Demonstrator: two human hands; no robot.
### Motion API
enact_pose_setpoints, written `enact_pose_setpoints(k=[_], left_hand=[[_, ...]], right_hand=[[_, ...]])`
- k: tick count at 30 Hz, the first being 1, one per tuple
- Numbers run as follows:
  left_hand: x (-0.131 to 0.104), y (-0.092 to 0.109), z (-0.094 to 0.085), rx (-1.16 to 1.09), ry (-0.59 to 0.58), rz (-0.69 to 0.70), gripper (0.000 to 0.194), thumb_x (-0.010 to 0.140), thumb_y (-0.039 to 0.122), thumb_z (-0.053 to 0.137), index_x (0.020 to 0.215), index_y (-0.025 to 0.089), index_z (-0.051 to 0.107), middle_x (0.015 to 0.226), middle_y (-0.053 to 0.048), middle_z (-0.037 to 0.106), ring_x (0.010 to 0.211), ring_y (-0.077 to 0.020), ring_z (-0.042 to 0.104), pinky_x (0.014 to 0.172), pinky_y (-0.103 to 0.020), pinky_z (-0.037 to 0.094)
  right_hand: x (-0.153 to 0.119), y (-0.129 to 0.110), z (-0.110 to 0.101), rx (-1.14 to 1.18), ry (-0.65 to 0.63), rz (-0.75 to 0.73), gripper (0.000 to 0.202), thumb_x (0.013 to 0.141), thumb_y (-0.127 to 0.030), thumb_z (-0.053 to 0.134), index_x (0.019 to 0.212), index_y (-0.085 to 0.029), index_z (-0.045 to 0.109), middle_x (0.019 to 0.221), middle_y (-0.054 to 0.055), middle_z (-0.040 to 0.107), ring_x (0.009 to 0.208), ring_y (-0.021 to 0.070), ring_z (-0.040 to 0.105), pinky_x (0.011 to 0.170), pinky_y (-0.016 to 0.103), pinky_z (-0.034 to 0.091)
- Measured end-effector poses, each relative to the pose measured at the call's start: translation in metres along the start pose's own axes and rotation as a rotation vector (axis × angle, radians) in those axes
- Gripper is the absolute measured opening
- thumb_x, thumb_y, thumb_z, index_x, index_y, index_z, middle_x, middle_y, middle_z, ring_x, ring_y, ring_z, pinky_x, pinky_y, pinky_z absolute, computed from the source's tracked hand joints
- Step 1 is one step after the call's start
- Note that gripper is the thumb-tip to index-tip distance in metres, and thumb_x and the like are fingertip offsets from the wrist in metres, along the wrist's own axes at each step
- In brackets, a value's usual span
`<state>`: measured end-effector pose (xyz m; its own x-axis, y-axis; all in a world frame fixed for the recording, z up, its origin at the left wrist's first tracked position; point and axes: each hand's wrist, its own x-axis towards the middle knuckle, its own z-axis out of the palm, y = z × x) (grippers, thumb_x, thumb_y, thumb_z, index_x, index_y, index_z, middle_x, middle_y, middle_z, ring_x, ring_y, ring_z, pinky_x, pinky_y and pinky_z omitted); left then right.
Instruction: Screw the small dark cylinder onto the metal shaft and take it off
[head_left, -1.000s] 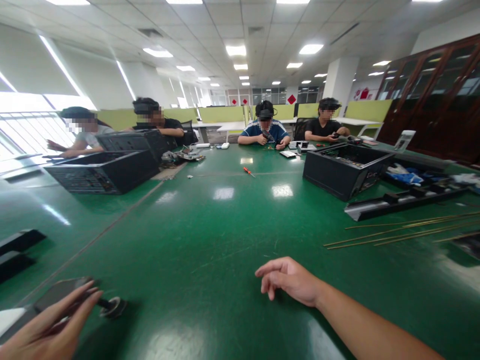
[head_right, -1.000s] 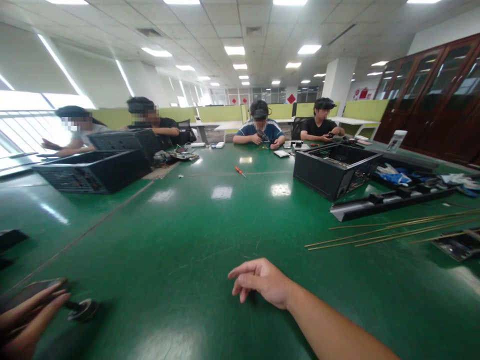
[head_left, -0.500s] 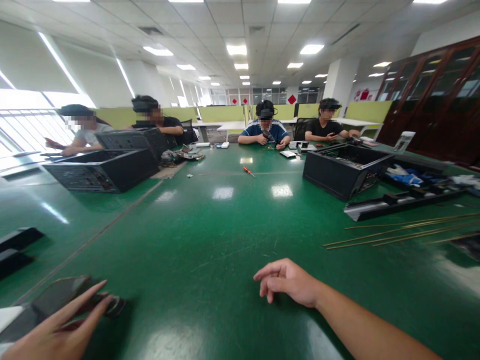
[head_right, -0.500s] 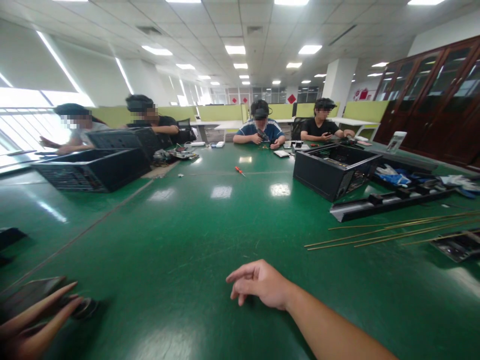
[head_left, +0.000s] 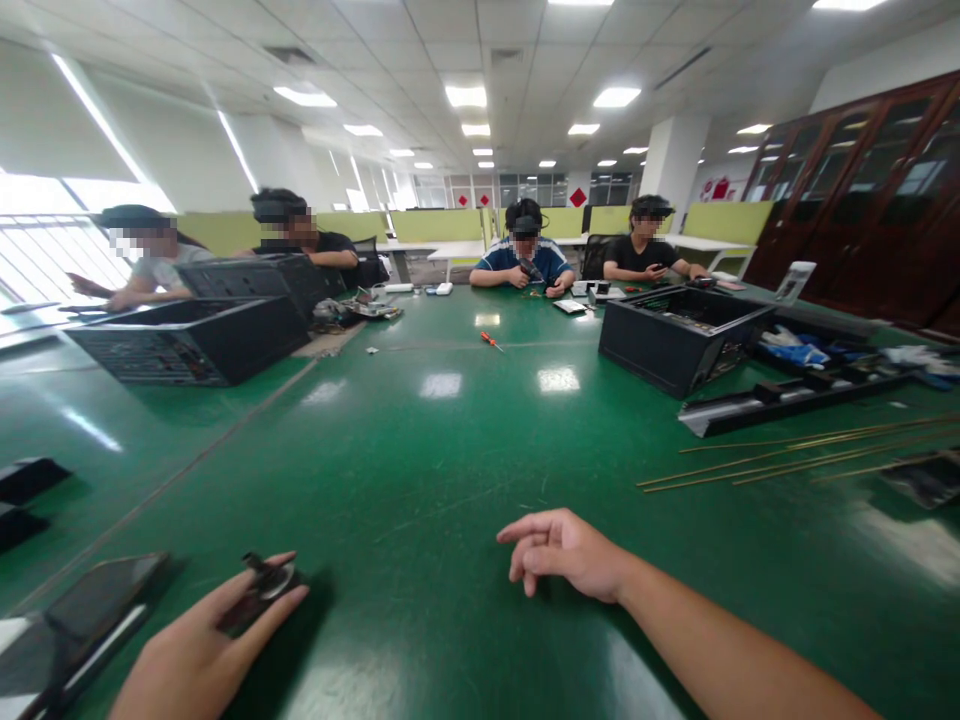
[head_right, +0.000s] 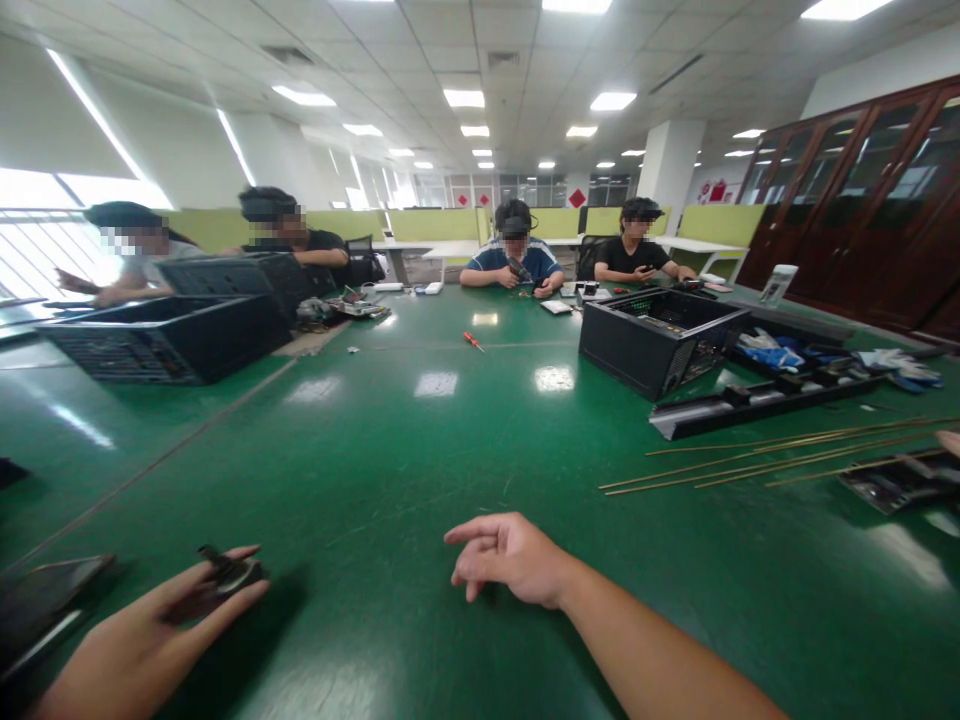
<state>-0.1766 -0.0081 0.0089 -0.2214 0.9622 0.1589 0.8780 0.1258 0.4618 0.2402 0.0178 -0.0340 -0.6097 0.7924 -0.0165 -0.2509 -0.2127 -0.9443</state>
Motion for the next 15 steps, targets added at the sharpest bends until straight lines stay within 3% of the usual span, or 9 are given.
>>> enact_pose_setpoints(k=[3, 5, 7, 10, 15], left_hand=[[0.001, 0.080, 0.007, -0.139, -0.072, 0.146, 0.054, 0.068, 0.059, 0.071, 0.111, 0.028, 0.066, 0.089, 0.004, 0.078, 0.087, -0.0247, 0.073, 0.087, -0.039, 0.057], [0.002, 0.127, 0.019, -0.232, -0.116, 0.290, 0.045, 0.070, 0.050, 0.072, 0.103, 0.020, 0.068, 0.089, -0.002, 0.076, 0.082, -0.0229, 0.072, 0.083, -0.035, 0.057], [0.001, 0.161, 0.035, -0.302, -0.176, 0.431, 0.031, 0.074, 0.040, 0.071, 0.097, 0.019, 0.069, 0.089, -0.003, 0.074, 0.081, -0.0199, 0.070, 0.078, -0.031, 0.057], [-0.008, 0.187, 0.061, -0.336, -0.269, 0.592, 0.021, 0.077, 0.027, 0.068, 0.098, 0.022, 0.071, 0.092, -0.002, 0.070, 0.083, -0.0168, 0.067, 0.075, -0.027, 0.054], [-0.024, 0.180, 0.086, -0.319, -0.336, 0.663, 0.027, 0.079, 0.021, 0.068, 0.105, 0.027, 0.071, 0.098, -0.002, 0.065, 0.089, -0.0160, 0.064, 0.082, -0.027, 0.051]], right_hand=[[0.000, 0.002, -0.001, -0.007, 0.044, -0.027, 0.065, 0.068, -0.041, 0.085, 0.123, -0.014, 0.062, 0.092, 0.007, 0.069, 0.065, 0.0117, 0.063, 0.065, 0.027, 0.047], [-0.001, 0.003, -0.002, -0.077, 0.107, -0.074, 0.070, 0.065, -0.037, 0.087, 0.126, -0.016, 0.060, 0.100, 0.007, 0.067, 0.066, 0.0096, 0.062, 0.065, 0.025, 0.047], [-0.002, 0.003, -0.004, -0.189, 0.186, -0.117, 0.073, 0.064, -0.034, 0.088, 0.129, -0.018, 0.058, 0.106, 0.008, 0.064, 0.069, 0.0084, 0.060, 0.065, 0.024, 0.046], [-0.002, 0.002, -0.008, -0.335, 0.289, -0.136, 0.076, 0.064, -0.031, 0.087, 0.132, -0.020, 0.056, 0.111, 0.008, 0.061, 0.071, 0.0089, 0.059, 0.060, 0.022, 0.044], [-0.004, -0.004, -0.007, -0.488, 0.288, -0.130, 0.073, 0.063, -0.032, 0.086, 0.130, -0.021, 0.059, 0.110, 0.007, 0.063, 0.073, 0.0106, 0.057, 0.060, 0.023, 0.045]])
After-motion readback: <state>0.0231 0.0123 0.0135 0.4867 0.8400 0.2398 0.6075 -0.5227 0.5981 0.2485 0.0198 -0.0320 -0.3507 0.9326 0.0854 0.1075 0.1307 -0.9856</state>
